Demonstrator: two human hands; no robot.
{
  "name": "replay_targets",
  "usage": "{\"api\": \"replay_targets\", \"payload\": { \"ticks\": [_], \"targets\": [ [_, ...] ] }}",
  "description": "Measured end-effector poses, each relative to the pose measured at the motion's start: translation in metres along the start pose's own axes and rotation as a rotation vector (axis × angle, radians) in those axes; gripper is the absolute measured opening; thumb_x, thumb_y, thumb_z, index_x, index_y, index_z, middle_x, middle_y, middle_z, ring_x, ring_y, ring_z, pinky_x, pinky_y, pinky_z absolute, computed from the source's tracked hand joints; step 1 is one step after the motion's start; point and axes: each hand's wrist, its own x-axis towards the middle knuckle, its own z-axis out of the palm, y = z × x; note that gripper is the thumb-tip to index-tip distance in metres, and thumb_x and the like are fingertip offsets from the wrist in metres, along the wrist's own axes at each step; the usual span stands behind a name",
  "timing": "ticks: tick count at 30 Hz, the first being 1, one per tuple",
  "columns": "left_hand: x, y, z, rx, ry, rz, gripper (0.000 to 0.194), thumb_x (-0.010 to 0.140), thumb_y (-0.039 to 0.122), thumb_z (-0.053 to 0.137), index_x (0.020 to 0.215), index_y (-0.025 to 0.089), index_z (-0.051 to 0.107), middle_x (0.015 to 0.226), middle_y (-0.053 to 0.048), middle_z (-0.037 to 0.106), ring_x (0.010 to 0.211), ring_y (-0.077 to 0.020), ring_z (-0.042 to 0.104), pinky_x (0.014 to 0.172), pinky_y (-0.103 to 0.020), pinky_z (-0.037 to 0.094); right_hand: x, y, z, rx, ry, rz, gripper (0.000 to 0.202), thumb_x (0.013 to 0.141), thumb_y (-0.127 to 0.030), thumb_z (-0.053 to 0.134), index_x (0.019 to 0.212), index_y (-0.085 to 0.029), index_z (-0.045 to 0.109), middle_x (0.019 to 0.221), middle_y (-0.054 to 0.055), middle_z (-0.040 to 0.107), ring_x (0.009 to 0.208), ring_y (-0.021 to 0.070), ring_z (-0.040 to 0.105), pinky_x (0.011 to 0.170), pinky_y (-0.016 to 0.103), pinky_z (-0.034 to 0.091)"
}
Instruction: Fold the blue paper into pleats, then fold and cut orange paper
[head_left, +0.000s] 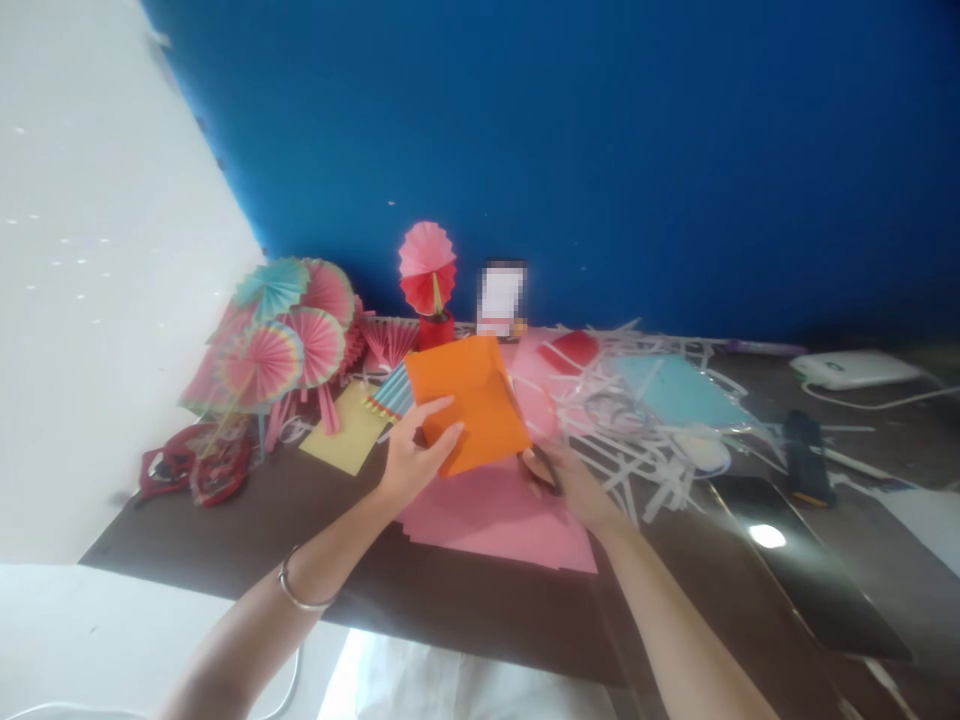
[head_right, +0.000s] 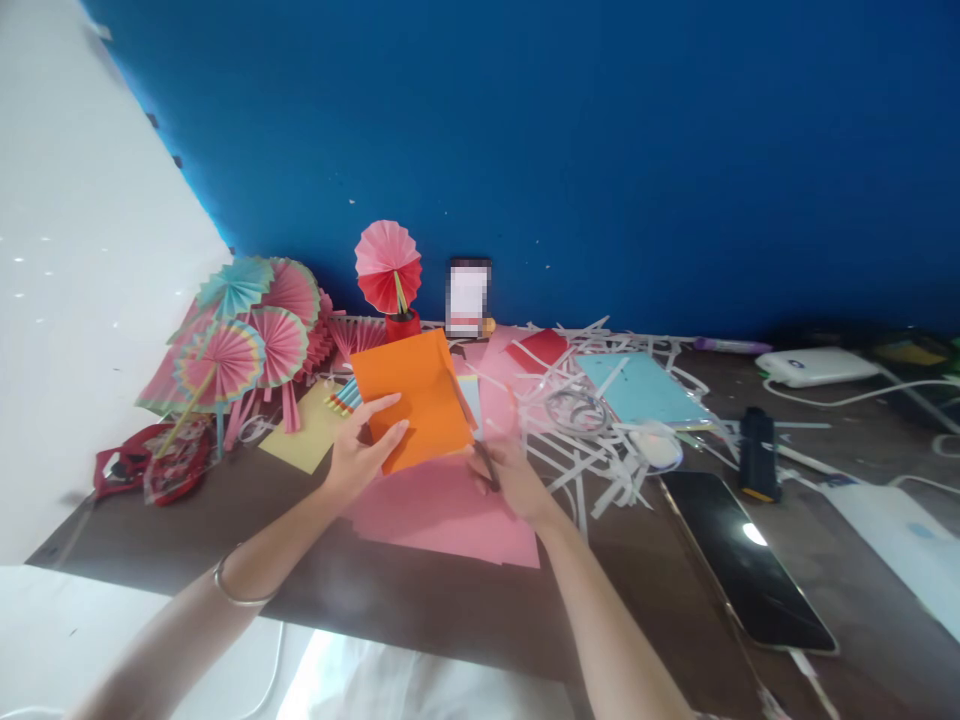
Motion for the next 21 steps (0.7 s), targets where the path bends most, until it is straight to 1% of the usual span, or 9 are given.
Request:
{"api": "replay_targets", "payload": {
  "ticks": [8,15,21],
  "targets": [
    [-0.0003,-0.0013,0.0007,0.002,0.008,0.009,0.033,0.075,0.035,0.062,0.105,0.021,0.062,0.107,-0.007,0.065,0.099,-0.0204,0.061,0.089,-0.036,0.047,0.0018,0.0043,0.0012,-0.001,0.005,-0.003,0.050,0.076,-0.061,0.047,0.051,-0.018,0.047,0.042,-0.002,0.042,0.040,0.0082,0.035,0.038,0.023,0.022],
    [-0.0004,0.0020,0.0001,0.008,0.000,-0.016,0.032,0.075,0.034,0.063,0.104,0.020,0.062,0.107,-0.007,0.065,0.099,-0.0198,0.061,0.089,-0.035,0.047,0.0024,0.0058,0.0016,0.017,0.011,-0.015,0.049,0.075,-0.060,0.047,0.050,-0.018,0.044,0.042,-0.002,0.042,0.040,0.0080,0.035,0.040,0.023,0.023],
    [-0.0003,0.0021,-0.0001,-0.002,0.006,-0.023,0.032,0.075,0.033,0.063,0.104,0.019,0.062,0.106,-0.007,0.065,0.098,-0.0191,0.060,0.089,-0.034,0.046,0.0017,0.0048,0.0028,0.049,0.022,0.012,0.047,0.074,-0.058,0.050,0.048,-0.019,0.041,0.041,-0.003,0.040,0.039,0.0075,0.032,0.038,0.023,0.020]
  ]
}}
